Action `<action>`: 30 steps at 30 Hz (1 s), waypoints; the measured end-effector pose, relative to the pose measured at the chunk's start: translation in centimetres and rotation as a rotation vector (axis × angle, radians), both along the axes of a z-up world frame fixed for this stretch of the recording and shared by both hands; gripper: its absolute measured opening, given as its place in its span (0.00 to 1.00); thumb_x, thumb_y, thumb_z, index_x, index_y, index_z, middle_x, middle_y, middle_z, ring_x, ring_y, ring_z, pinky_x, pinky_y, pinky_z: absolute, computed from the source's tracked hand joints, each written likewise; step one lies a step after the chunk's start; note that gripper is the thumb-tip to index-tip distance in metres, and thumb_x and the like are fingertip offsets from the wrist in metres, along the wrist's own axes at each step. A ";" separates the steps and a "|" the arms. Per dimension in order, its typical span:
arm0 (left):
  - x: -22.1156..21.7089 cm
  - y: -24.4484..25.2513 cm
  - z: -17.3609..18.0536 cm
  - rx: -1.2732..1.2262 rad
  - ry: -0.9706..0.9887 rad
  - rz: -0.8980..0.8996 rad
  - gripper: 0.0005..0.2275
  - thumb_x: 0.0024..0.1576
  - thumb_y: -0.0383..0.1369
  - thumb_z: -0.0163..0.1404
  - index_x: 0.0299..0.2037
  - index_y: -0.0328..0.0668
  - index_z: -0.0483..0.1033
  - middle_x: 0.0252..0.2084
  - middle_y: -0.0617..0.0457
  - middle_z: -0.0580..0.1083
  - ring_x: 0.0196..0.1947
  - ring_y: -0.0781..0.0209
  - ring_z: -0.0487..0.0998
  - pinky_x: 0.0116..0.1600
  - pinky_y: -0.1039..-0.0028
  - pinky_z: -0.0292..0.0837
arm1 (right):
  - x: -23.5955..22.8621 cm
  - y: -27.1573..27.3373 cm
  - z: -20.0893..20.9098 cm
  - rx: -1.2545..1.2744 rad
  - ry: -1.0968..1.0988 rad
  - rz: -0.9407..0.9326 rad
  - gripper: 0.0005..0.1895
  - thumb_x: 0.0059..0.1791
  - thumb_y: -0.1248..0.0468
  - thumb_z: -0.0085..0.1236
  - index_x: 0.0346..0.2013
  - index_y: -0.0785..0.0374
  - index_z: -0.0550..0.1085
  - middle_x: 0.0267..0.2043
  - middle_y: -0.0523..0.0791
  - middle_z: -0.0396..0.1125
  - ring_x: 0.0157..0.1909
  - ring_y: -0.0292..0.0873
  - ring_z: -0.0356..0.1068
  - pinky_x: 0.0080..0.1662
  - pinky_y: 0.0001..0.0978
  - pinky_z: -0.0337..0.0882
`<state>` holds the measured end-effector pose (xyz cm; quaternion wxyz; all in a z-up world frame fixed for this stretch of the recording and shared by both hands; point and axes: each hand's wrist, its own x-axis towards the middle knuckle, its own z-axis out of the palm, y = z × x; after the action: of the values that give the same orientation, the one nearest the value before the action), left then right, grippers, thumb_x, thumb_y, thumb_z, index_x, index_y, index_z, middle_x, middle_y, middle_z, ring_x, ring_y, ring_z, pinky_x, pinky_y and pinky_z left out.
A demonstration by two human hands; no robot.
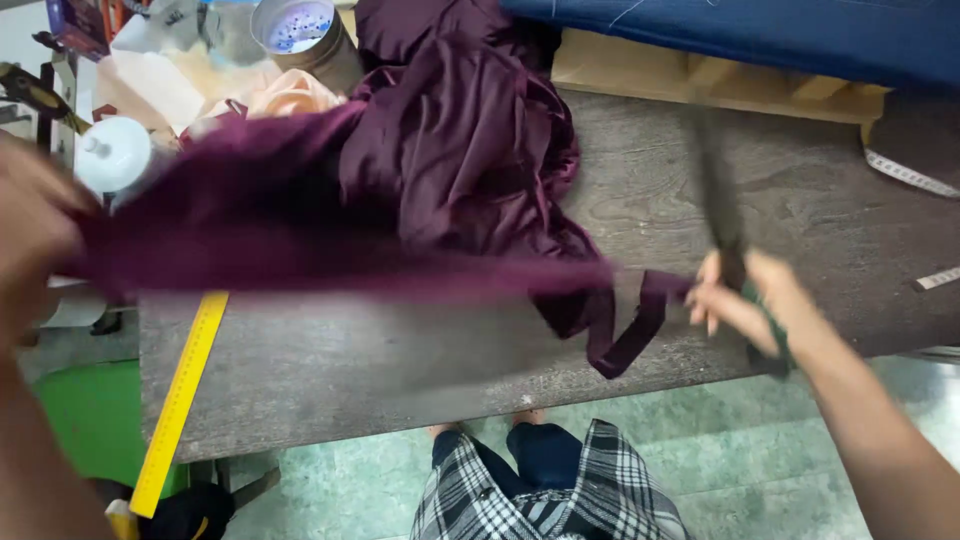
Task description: The person cuts a piece of purple fabric on a table using a pair of scissors. They repeatedly cut strips from the fabric, adjust the material, and continue cutting along the edge.
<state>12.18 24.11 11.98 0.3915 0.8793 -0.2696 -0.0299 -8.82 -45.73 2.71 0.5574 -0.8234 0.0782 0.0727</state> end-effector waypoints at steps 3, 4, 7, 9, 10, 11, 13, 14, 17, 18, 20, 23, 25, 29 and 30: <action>-7.5 -5.1 -2.8 0.170 0.458 -0.011 0.09 0.57 0.31 0.46 0.34 0.36 0.80 0.40 0.50 0.79 0.42 0.60 0.78 0.55 0.73 0.71 | -2.2 1.3 -1.0 -0.096 0.229 0.217 0.08 0.47 0.65 0.55 0.23 0.61 0.71 0.19 0.46 0.73 0.19 0.38 0.73 0.27 0.25 0.75; -9.2 -6.0 -3.9 0.392 0.856 0.096 0.06 0.51 0.30 0.56 0.31 0.40 0.87 0.32 0.56 0.84 0.33 0.66 0.82 0.45 0.77 0.74 | -3.0 1.7 -1.1 -0.150 0.394 0.310 0.05 0.47 0.63 0.57 0.28 0.59 0.72 0.21 0.42 0.74 0.25 0.38 0.77 0.34 0.25 0.79; -13.6 -7.0 -10.1 0.770 0.950 0.019 0.08 0.48 0.37 0.56 0.35 0.56 0.87 0.34 0.70 0.85 0.35 0.77 0.79 0.47 0.86 0.70 | -3.2 2.7 -3.0 -0.192 0.392 0.410 0.06 0.45 0.63 0.59 0.36 0.54 0.78 0.27 0.38 0.69 0.22 0.33 0.71 0.29 0.24 0.73; -15.2 -7.1 -12.2 0.890 0.856 -0.067 0.04 0.45 0.38 0.54 0.27 0.55 0.80 0.26 0.65 0.80 0.28 0.69 0.77 0.39 0.79 0.69 | -2.4 3.9 -2.7 -0.224 0.192 0.453 0.09 0.45 0.62 0.58 0.39 0.56 0.76 0.31 0.39 0.72 0.29 0.34 0.71 0.35 0.25 0.70; -16.0 -7.3 -13.3 1.006 0.754 -0.161 0.04 0.42 0.39 0.52 0.19 0.55 0.73 0.18 0.60 0.75 0.22 0.62 0.75 0.32 0.72 0.67 | -2.0 4.4 -2.5 -0.256 -0.007 0.483 0.11 0.45 0.62 0.57 0.42 0.57 0.75 0.36 0.39 0.74 0.36 0.35 0.71 0.41 0.26 0.67; -16.0 -8.6 -13.2 1.001 0.759 -0.161 0.04 0.42 0.39 0.52 0.19 0.55 0.73 0.18 0.60 0.75 0.22 0.62 0.75 0.32 0.72 0.67 | -1.4 5.0 -1.9 -0.257 -0.002 0.488 0.11 0.45 0.62 0.57 0.42 0.57 0.75 0.36 0.39 0.74 0.36 0.35 0.71 0.41 0.26 0.67; -15.9 -10.7 -12.7 0.679 0.357 0.027 0.05 0.50 0.35 0.46 0.25 0.48 0.70 0.27 0.52 0.72 0.29 0.50 0.75 0.38 0.61 0.67 | -0.1 6.6 -0.9 -0.233 -0.103 0.539 0.09 0.46 0.67 0.55 0.41 0.60 0.73 0.35 0.41 0.71 0.33 0.37 0.71 0.37 0.25 0.66; -15.7 -12.3 -12.4 0.677 0.362 0.031 0.05 0.50 0.35 0.46 0.25 0.48 0.70 0.27 0.52 0.72 0.29 0.50 0.75 0.38 0.61 0.67 | 0.0 7.2 -2.7 -0.233 -0.100 0.545 0.09 0.46 0.67 0.55 0.41 0.60 0.73 0.35 0.41 0.71 0.33 0.37 0.71 0.37 0.25 0.66; -15.2 -15.6 -13.2 0.574 0.197 0.050 0.06 0.52 0.39 0.51 0.37 0.57 0.77 0.35 0.61 0.72 0.44 0.57 0.75 0.47 0.70 0.72 | 0.9 10.5 -4.3 -0.157 -0.288 0.695 0.14 0.43 0.73 0.53 0.44 0.69 0.70 0.46 0.57 0.69 0.48 0.63 0.70 0.48 0.52 0.71; -15.1 -15.8 -14.4 0.606 0.075 0.000 0.09 0.53 0.42 0.49 0.42 0.59 0.74 0.38 0.60 0.69 0.49 0.58 0.71 0.52 0.66 0.68 | 1.8 12.6 -2.5 -0.105 -0.321 0.772 0.14 0.43 0.74 0.53 0.43 0.71 0.69 0.47 0.59 0.68 0.50 0.64 0.68 0.50 0.54 0.70; -14.7 -16.1 -16.1 0.635 -0.044 -0.049 0.12 0.55 0.45 0.48 0.48 0.61 0.72 0.41 0.60 0.66 0.54 0.58 0.67 0.56 0.63 0.64 | 3.0 15.6 -1.8 -0.050 -0.353 0.852 0.15 0.42 0.75 0.54 0.43 0.72 0.68 0.49 0.60 0.67 0.52 0.65 0.66 0.52 0.55 0.68; -13.8 -16.2 -17.1 0.745 0.038 0.006 0.16 0.55 0.42 0.47 0.53 0.56 0.68 0.56 0.47 0.63 0.64 0.38 0.56 0.61 0.31 0.50 | 4.0 16.6 -7.0 -0.130 -0.447 0.905 0.11 0.48 0.66 0.50 0.42 0.70 0.67 0.49 0.57 0.65 0.54 0.62 0.64 0.55 0.51 0.65; -12.6 -15.7 -17.3 0.866 0.072 0.051 0.17 0.51 0.38 0.50 0.51 0.52 0.71 0.52 0.46 0.66 0.65 0.35 0.55 0.59 0.26 0.49 | 4.6 15.4 -13.2 -0.224 -0.351 0.919 0.18 0.43 0.70 0.52 0.47 0.75 0.66 0.44 0.63 0.65 0.50 0.67 0.64 0.54 0.57 0.65; -9.6 -13.3 -20.7 0.938 0.069 0.129 0.14 0.54 0.40 0.44 0.49 0.51 0.74 0.46 0.47 0.69 0.60 0.42 0.60 0.59 0.24 0.42 | 7.2 14.6 -13.2 -0.319 -0.314 0.830 0.16 0.44 0.68 0.51 0.44 0.72 0.68 0.40 0.58 0.68 0.46 0.62 0.69 0.51 0.50 0.69; -8.8 -13.3 -21.2 0.942 0.054 0.161 0.15 0.54 0.40 0.44 0.49 0.51 0.74 0.45 0.48 0.70 0.58 0.44 0.62 0.58 0.24 0.44 | 8.0 14.6 -12.9 -0.376 -0.341 0.778 0.13 0.45 0.65 0.52 0.40 0.70 0.68 0.35 0.57 0.67 0.42 0.61 0.69 0.47 0.49 0.71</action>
<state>3.36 10.85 -9.25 -0.0415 0.9781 -0.1474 -0.1412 -0.81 -31.09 -10.15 0.3346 -0.8785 -0.3173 0.1247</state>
